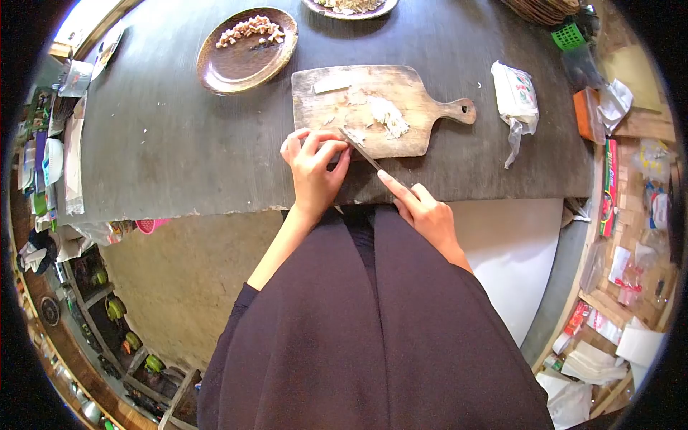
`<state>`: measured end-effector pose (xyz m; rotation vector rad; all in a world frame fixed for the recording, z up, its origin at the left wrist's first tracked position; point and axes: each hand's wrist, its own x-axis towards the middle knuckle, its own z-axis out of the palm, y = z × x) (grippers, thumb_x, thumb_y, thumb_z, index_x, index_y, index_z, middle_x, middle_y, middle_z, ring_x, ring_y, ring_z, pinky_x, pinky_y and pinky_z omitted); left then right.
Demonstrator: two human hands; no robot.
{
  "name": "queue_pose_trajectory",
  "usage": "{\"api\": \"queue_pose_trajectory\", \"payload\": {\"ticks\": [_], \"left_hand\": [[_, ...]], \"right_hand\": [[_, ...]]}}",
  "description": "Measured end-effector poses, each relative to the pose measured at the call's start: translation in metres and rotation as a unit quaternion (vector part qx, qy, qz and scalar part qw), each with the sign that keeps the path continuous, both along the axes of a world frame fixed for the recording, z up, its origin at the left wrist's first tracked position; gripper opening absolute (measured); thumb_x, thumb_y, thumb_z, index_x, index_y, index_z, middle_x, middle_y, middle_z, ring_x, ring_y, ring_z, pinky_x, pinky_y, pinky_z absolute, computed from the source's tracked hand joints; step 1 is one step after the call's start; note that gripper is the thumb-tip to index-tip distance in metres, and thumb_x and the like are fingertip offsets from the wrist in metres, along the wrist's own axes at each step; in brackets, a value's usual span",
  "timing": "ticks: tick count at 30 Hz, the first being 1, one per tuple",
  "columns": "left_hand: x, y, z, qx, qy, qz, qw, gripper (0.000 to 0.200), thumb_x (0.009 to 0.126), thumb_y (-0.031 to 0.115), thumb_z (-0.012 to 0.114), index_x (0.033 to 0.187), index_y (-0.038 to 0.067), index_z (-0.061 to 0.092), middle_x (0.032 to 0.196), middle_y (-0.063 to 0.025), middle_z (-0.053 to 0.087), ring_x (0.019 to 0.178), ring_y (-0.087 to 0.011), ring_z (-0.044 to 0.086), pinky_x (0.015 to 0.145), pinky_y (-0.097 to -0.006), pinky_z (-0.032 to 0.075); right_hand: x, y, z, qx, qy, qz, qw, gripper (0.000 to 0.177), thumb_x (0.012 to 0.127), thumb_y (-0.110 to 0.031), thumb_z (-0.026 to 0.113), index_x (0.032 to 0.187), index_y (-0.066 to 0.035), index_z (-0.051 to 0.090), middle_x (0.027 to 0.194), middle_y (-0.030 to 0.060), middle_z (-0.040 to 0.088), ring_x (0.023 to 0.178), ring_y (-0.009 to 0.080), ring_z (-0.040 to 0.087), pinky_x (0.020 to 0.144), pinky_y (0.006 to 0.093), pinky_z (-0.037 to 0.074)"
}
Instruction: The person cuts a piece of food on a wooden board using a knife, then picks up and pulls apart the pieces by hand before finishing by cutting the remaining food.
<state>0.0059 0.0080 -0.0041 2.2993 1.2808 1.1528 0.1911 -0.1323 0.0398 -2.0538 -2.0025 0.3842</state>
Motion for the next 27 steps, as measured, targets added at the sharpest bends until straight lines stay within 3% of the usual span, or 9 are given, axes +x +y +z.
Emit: {"api": "queue_pose_trajectory", "payload": {"ticks": [4, 8, 10, 14, 16, 21, 23, 25, 27], "left_hand": [[0.0, 0.0, 0.0, -0.004, -0.003, -0.003, 1.0, 0.018, 0.072, 0.009, 0.084, 0.086, 0.014, 0.073, 0.102, 0.0019, 0.07, 0.11, -0.0301, 0.056, 0.1, -0.0451, 0.038], [0.0, 0.0, 0.0, 0.002, -0.005, -0.003, 1.0, 0.018, 0.072, 0.009, 0.084, 0.086, 0.013, 0.073, 0.101, 0.0013, 0.071, 0.109, -0.03, 0.057, 0.101, -0.0447, 0.038], [-0.001, 0.0, 0.0, -0.001, -0.002, -0.004, 1.0, 0.018, 0.072, 0.009, 0.084, 0.086, 0.013, 0.073, 0.101, 0.0011, 0.071, 0.109, -0.03, 0.057, 0.101, -0.0446, 0.038], [-0.001, 0.0, -0.005, -0.017, -0.007, -0.008, 1.0, 0.016, 0.074, 0.012, 0.083, 0.087, 0.015, 0.073, 0.103, 0.0038, 0.069, 0.115, -0.0306, 0.053, 0.103, -0.0463, 0.034], [-0.001, 0.001, -0.001, -0.007, -0.003, -0.006, 1.0, 0.017, 0.073, 0.01, 0.083, 0.087, 0.014, 0.073, 0.102, 0.0021, 0.07, 0.112, -0.0306, 0.055, 0.102, -0.0453, 0.036], [-0.001, -0.001, 0.0, -0.012, 0.008, -0.007, 1.0, 0.019, 0.072, 0.008, 0.083, 0.087, 0.013, 0.073, 0.102, 0.0005, 0.071, 0.11, -0.031, 0.057, 0.102, -0.0439, 0.037], [-0.002, 0.0, -0.002, -0.02, -0.006, -0.012, 1.0, 0.016, 0.075, 0.012, 0.082, 0.087, 0.015, 0.072, 0.103, 0.0047, 0.069, 0.115, -0.0305, 0.053, 0.102, -0.0459, 0.034], [-0.002, 0.0, -0.001, -0.018, -0.008, -0.012, 1.0, 0.016, 0.075, 0.012, 0.082, 0.087, 0.015, 0.072, 0.103, 0.0045, 0.069, 0.115, -0.0305, 0.053, 0.102, -0.0458, 0.034], [-0.002, -0.001, -0.001, -0.017, -0.01, -0.013, 1.0, 0.016, 0.075, 0.012, 0.082, 0.087, 0.015, 0.072, 0.103, 0.0044, 0.069, 0.114, -0.0305, 0.053, 0.102, -0.0457, 0.034]], "right_hand": [[0.0, -0.003, 0.002, 0.023, 0.005, 0.008, 1.0, 0.061, 0.096, -0.024, 0.067, 0.151, -0.043, 0.048, 0.078, 0.0078, 0.054, 0.053, 0.0274, 0.063, 0.049, 0.0405, 0.055], [0.0, -0.002, 0.0, 0.013, 0.009, 0.009, 1.0, 0.061, 0.096, -0.024, 0.067, 0.151, -0.043, 0.049, 0.079, 0.0082, 0.054, 0.054, 0.0279, 0.063, 0.049, 0.0409, 0.055], [-0.001, -0.001, -0.001, -0.004, 0.015, -0.004, 1.0, 0.065, 0.094, -0.016, 0.068, 0.151, -0.041, 0.049, 0.08, 0.0071, 0.051, 0.059, 0.0288, 0.062, 0.056, 0.0429, 0.056], [0.001, 0.007, -0.002, 0.012, 0.035, 0.008, 0.999, 0.066, 0.093, -0.015, 0.068, 0.151, -0.04, 0.049, 0.078, 0.0068, 0.051, 0.058, 0.0287, 0.061, 0.056, 0.0425, 0.055], [0.001, 0.004, -0.002, 0.01, 0.038, 0.012, 0.999, 0.061, 0.096, -0.022, 0.066, 0.151, -0.041, 0.048, 0.079, 0.0093, 0.054, 0.057, 0.0304, 0.064, 0.052, 0.0431, 0.055], [0.002, 0.0, 0.003, 0.0, 0.042, 0.015, 0.999, 0.06, 0.097, -0.021, 0.066, 0.151, -0.04, 0.049, 0.08, 0.0099, 0.055, 0.058, 0.0309, 0.064, 0.053, 0.0434, 0.055], [0.001, 0.001, 0.003, 0.004, 0.044, 0.015, 0.999, 0.06, 0.097, -0.021, 0.066, 0.151, -0.04, 0.049, 0.079, 0.01, 0.055, 0.059, 0.0311, 0.064, 0.053, 0.0435, 0.055], [0.002, 0.001, 0.001, 0.022, 0.032, 0.017, 0.999, 0.068, 0.092, -0.013, 0.07, 0.151, -0.04, 0.05, 0.077, 0.0056, 0.05, 0.056, 0.0251, 0.059, 0.054, 0.0396, 0.055], [0.002, 0.002, 0.0, 0.007, 0.044, 0.014, 0.999, 0.064, 0.094, -0.017, 0.068, 0.151, -0.04, 0.049, 0.078, 0.0083, 0.053, 0.058, 0.0289, 0.062, 0.054, 0.0423, 0.055]]}}
